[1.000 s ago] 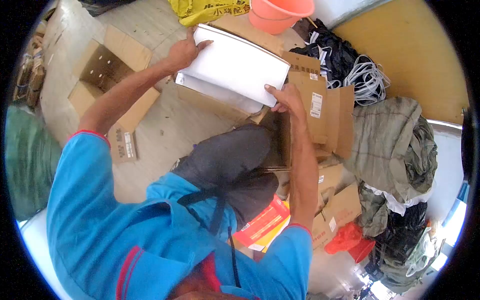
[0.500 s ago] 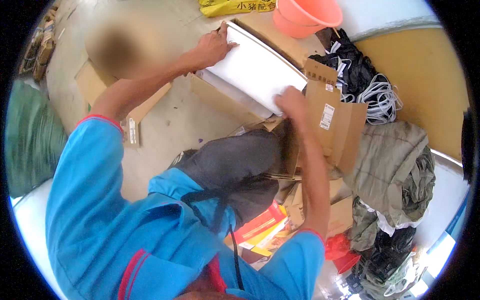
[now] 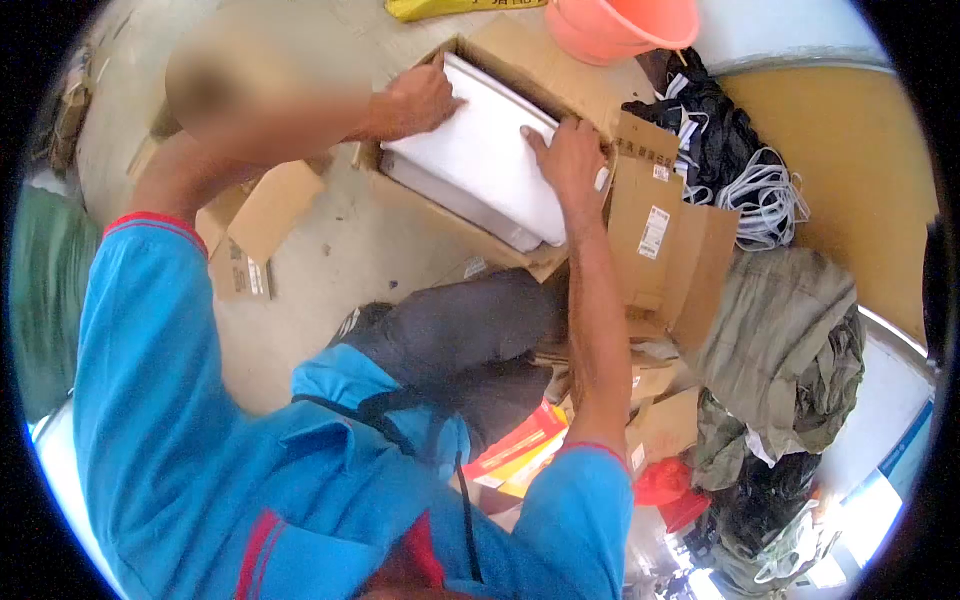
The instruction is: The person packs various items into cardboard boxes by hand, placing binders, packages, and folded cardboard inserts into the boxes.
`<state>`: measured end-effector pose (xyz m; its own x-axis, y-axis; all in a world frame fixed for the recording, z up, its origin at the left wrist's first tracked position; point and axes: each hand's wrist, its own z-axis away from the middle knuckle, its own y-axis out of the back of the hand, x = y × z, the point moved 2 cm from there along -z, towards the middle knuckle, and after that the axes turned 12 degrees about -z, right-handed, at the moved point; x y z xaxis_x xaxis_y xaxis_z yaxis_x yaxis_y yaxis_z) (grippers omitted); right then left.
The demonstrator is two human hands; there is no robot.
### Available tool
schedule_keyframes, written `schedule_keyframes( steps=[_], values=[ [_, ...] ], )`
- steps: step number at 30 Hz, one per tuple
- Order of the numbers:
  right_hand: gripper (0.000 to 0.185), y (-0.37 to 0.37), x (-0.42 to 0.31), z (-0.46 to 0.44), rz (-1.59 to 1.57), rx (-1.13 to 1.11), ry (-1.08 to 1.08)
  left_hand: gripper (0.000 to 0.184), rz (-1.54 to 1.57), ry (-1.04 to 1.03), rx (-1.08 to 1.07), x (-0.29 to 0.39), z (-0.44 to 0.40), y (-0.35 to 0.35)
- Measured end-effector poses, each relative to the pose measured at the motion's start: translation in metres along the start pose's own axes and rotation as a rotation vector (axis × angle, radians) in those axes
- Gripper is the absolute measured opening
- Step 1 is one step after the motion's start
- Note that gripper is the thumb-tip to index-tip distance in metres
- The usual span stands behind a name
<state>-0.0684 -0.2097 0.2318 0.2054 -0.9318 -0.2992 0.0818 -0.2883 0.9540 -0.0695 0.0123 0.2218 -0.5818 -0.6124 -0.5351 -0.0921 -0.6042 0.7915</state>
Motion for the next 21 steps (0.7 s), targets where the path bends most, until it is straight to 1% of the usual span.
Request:
schedule_keyframes(
  steps=[1,2,3,5,6,7,8,9,11,12,13,14,15,17,18,19,21],
  values=[
    [0.062,-0.01,-0.002,0.006,0.031,0.027,0.045,0.04,-0.014,-0.073,0.023,0.004,0.0,0.003],
    [0.059,-0.006,-0.009,0.007,-0.004,-0.086,-0.016,0.039,-0.028,-0.145,0.047,0.009,0.0,0.004],
    [0.059,-0.014,-0.006,0.012,0.002,-0.082,-0.023,0.038,-0.043,-0.217,0.072,0.012,0.001,0.01],
    [0.053,-0.036,0.0,0.016,-0.001,0.043,-0.012,0.035,-0.194,-0.32,-0.409,0.033,-0.015,0.012],
    [0.047,-0.043,0.002,0.019,0.088,0.144,0.038,0.033,-0.124,-0.235,0.214,0.034,-0.014,0.019],
    [0.047,-0.052,0.006,0.021,0.072,0.108,0.041,0.031,-0.038,-0.119,0.819,0.033,-0.003,0.022],
    [0.046,-0.055,0.007,0.019,0.059,0.162,0.045,0.029,0.068,-0.039,0.727,0.034,-0.014,0.034],
    [0.045,-0.057,0.009,0.019,0.052,0.224,0.038,0.029,0.079,-0.057,0.709,0.044,-0.027,0.023],
    [0.042,-0.069,0.01,0.018,0.026,0.193,0.031,0.027,0.554,0.137,0.618,0.05,-0.045,-0.003],
    [0.042,-0.075,0.011,0.016,0.038,0.176,-0.023,0.028,0.595,0.16,0.628,0.053,-0.045,-0.009],
    [0.042,-0.082,0.012,0.011,0.049,0.164,-0.075,0.028,0.715,0.18,0.527,0.058,-0.048,-0.018],
    [0.041,-0.095,0.02,0.01,0.052,0.193,-0.043,0.029,0.677,0.176,0.506,0.059,-0.057,-0.029],
    [0.041,-0.102,0.02,0.013,0.041,0.173,-0.047,0.03,0.652,0.164,0.487,0.069,-0.061,-0.036],
    [0.042,-0.112,0.022,0.009,0.045,0.274,-0.02,0.032,0.676,0.184,0.548,0.08,-0.065,-0.055],
    [0.035,-0.118,0.023,0.008,0.035,0.347,-0.022,0.034,0.764,0.17,0.524,0.084,-0.072,-0.065],
    [0.035,-0.123,0.028,0.007,0.033,0.33,-0.027,0.034,0.774,0.167,0.51,0.09,-0.08,-0.074],
    [0.026,-0.131,0.032,0.004,-0.068,0.267,-0.092,0.035,0.833,0.175,0.396,0.093,-0.084,-0.081]
  ],
)
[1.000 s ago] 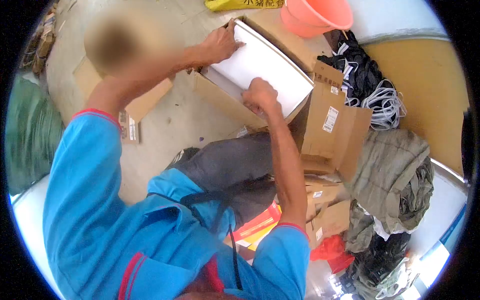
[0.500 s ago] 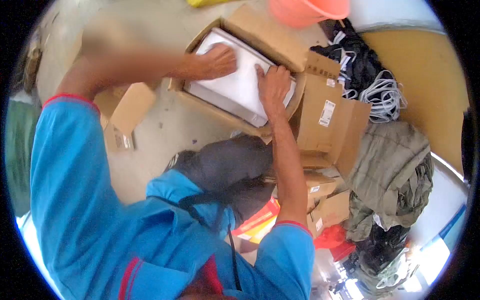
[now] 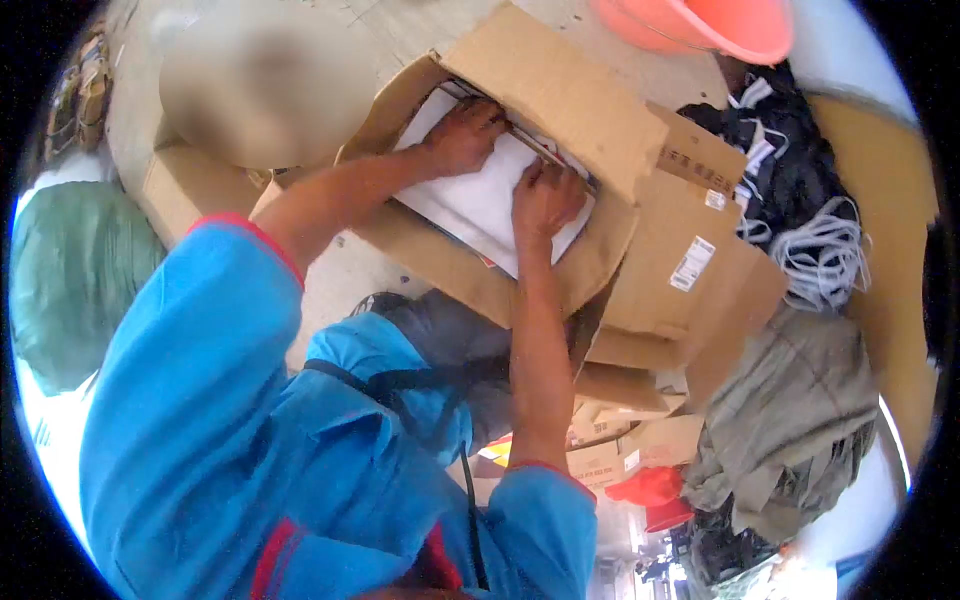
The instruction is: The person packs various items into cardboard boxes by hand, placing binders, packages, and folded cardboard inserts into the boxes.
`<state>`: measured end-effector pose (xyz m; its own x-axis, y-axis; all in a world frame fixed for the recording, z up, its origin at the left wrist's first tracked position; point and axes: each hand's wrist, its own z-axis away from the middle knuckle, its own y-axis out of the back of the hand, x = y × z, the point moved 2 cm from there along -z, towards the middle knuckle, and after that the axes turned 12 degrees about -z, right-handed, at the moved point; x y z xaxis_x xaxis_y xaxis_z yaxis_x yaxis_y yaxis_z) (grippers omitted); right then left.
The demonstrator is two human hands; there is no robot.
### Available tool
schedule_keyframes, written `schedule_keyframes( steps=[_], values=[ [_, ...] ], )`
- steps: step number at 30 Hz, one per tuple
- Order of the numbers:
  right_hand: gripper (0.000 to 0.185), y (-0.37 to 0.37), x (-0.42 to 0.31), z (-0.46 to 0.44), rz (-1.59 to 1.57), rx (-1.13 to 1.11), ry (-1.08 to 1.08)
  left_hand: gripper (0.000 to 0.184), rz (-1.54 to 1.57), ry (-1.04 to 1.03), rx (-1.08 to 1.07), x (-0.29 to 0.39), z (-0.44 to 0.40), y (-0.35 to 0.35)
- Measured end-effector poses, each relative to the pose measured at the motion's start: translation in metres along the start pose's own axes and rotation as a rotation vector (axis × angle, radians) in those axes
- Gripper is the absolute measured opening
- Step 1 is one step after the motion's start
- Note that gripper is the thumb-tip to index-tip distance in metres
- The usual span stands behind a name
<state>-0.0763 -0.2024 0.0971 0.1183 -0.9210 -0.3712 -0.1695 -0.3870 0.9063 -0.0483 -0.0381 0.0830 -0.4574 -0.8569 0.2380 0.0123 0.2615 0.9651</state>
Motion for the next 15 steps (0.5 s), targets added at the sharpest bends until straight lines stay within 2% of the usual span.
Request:
schedule_keyframes(
  steps=[1,5,7,8,10,11,13,14,15],
  values=[
    [0.02,-0.006,0.003,0.0,0.026,0.019,-0.028,0.034,0.02,0.011,-0.021,-0.002,0.0,-0.006],
    [0.02,-0.011,0.001,0.001,-0.013,0.075,-0.001,0.034,0.046,0.055,-0.037,-0.007,0.016,-0.022],
    [0.018,-0.016,0.005,0.004,0.006,-0.072,-0.131,0.036,0.121,0.182,-0.23,-0.014,0.025,-0.044],
    [0.017,-0.015,-0.001,0.0,-0.02,0.006,-0.11,0.039,0.169,0.224,-0.481,-0.016,0.013,-0.029],
    [0.016,-0.015,0.002,-0.009,-0.079,0.146,-0.031,0.04,0.142,0.125,0.009,-0.014,0.015,-0.034],
    [0.016,-0.019,0.006,-0.01,-0.09,0.202,0.001,0.04,0.145,0.111,0.043,-0.016,0.008,-0.029],
    [0.038,-0.029,0.015,0.01,-0.133,-0.128,-0.286,0.039,0.159,0.071,-0.155,-0.011,0.005,-0.004],
    [0.038,-0.027,0.017,0.01,-0.127,-0.121,-0.283,0.039,0.162,0.067,-0.147,-0.008,0.004,-0.001],
    [0.026,-0.023,0.015,0.003,-0.125,0.016,-0.175,0.038,0.139,0.09,-0.097,-0.009,0.001,-0.001]
  ],
)
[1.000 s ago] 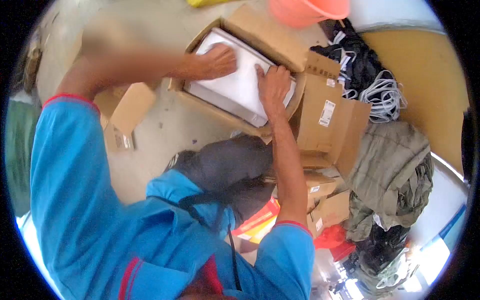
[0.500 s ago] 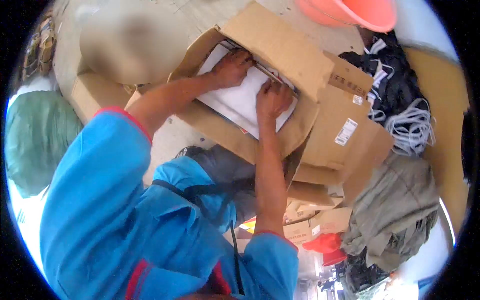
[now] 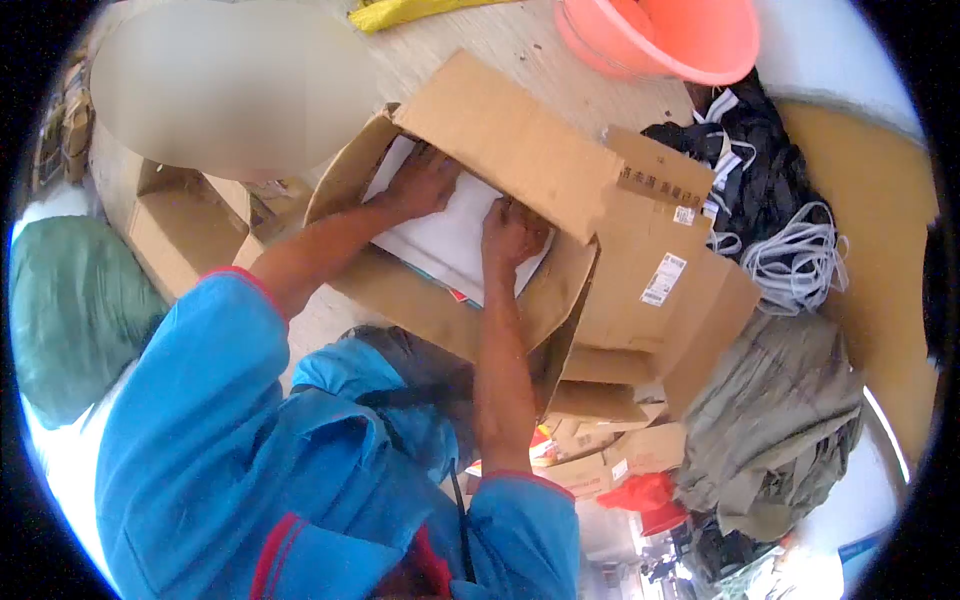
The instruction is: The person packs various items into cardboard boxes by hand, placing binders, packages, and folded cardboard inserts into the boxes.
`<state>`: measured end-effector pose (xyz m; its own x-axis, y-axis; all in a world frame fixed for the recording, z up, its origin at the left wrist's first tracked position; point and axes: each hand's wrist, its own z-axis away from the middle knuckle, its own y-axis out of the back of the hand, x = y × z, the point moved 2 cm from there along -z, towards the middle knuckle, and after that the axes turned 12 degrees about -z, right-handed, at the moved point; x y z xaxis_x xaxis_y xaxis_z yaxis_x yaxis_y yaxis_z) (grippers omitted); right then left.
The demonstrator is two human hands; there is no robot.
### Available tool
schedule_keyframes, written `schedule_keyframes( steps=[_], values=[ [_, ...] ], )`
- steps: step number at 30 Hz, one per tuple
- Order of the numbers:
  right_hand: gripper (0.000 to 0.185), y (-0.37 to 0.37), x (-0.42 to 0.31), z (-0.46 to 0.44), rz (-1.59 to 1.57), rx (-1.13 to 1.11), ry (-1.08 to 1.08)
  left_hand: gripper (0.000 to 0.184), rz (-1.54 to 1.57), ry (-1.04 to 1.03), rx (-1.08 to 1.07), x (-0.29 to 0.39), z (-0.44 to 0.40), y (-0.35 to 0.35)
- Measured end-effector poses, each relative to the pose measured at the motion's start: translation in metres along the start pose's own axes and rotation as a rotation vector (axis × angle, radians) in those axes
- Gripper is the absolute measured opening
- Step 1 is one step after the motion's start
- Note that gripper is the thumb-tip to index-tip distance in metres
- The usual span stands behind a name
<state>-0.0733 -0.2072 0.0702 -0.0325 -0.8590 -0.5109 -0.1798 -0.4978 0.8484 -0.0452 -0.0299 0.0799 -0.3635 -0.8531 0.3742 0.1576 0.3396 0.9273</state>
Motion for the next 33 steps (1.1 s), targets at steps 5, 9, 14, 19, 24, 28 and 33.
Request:
schedule_keyframes(
  steps=[5,9,14,19,24,28,33],
  values=[
    [0.029,0.041,-0.03,0.002,0.046,-0.49,-0.406,0.031,-0.128,-0.019,0.236,-0.005,0.01,-0.015],
    [0.04,0.06,-0.03,0.022,-0.007,-0.642,-0.393,0.032,-0.146,-0.047,0.123,-0.006,0.007,0.0],
    [0.059,0.056,-0.031,0.028,0.03,-0.729,-0.344,0.034,-0.147,-0.061,0.175,-0.013,0.004,-0.019],
    [0.065,0.044,-0.028,0.039,0.053,-0.797,-0.417,0.039,-0.065,0.039,0.025,-0.019,0.014,-0.031],
    [0.067,0.023,-0.02,0.023,0.13,-0.733,-0.395,0.043,-0.082,-0.033,0.023,-0.041,-0.016,-0.048],
    [0.043,-0.033,-0.026,0.033,0.059,-0.711,-0.372,0.039,0.039,-0.078,0.167,-0.066,-0.004,-0.054],
    [0.027,-0.022,-0.104,-0.043,-0.527,-0.232,-0.235,0.025,-0.198,-0.161,0.18,-0.136,-0.073,0.0]
  ],
)
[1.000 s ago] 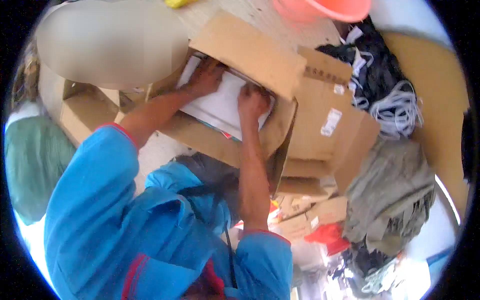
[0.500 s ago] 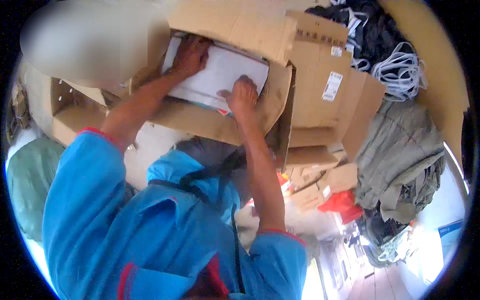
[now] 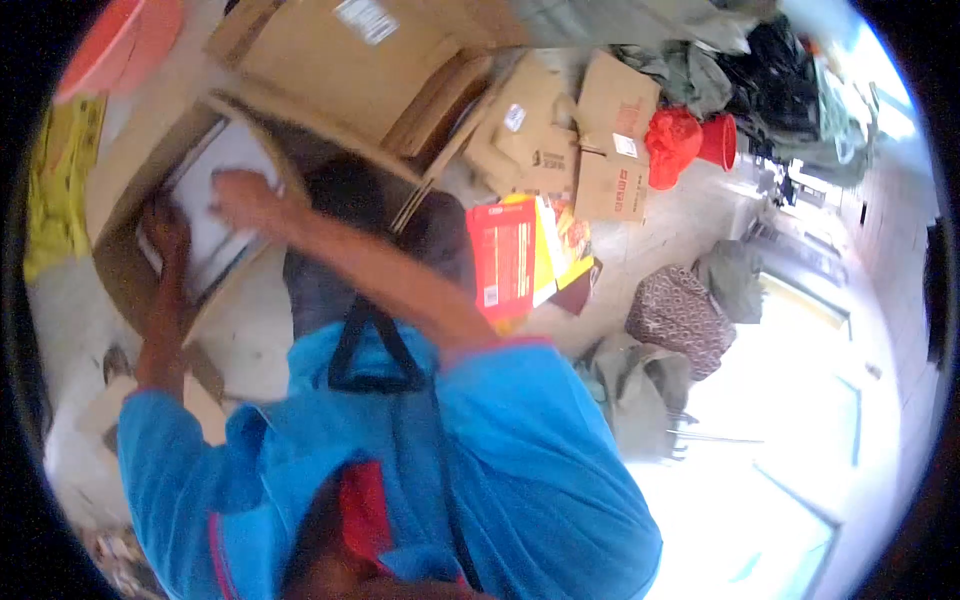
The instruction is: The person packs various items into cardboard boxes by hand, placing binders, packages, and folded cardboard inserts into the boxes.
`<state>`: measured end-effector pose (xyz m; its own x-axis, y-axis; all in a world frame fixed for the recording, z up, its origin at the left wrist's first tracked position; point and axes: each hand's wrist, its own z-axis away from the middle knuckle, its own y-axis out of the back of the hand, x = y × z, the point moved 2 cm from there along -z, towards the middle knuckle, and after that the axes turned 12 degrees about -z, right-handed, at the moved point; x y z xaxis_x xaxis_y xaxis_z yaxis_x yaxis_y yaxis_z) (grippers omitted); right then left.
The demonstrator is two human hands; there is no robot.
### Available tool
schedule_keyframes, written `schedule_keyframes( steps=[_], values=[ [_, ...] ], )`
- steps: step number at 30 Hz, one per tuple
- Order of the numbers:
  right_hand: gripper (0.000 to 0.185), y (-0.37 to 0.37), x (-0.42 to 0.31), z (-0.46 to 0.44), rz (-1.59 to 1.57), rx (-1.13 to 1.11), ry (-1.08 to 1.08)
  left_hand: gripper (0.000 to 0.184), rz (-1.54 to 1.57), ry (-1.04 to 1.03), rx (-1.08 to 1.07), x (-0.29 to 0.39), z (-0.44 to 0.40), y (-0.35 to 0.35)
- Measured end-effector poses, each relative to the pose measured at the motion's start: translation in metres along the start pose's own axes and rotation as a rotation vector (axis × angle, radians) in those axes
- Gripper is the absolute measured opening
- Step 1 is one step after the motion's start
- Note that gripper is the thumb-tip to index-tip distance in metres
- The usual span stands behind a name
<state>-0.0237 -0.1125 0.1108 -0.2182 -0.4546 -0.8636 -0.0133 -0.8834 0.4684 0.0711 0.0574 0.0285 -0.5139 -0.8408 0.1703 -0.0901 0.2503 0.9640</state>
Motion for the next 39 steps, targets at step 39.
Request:
schedule_keyframes(
  steps=[39],
  values=[
    [0.049,0.168,0.164,0.634,-1.273,1.611,-0.036,0.03,0.177,-0.533,-0.244,0.106,0.075,0.122]
  ],
)
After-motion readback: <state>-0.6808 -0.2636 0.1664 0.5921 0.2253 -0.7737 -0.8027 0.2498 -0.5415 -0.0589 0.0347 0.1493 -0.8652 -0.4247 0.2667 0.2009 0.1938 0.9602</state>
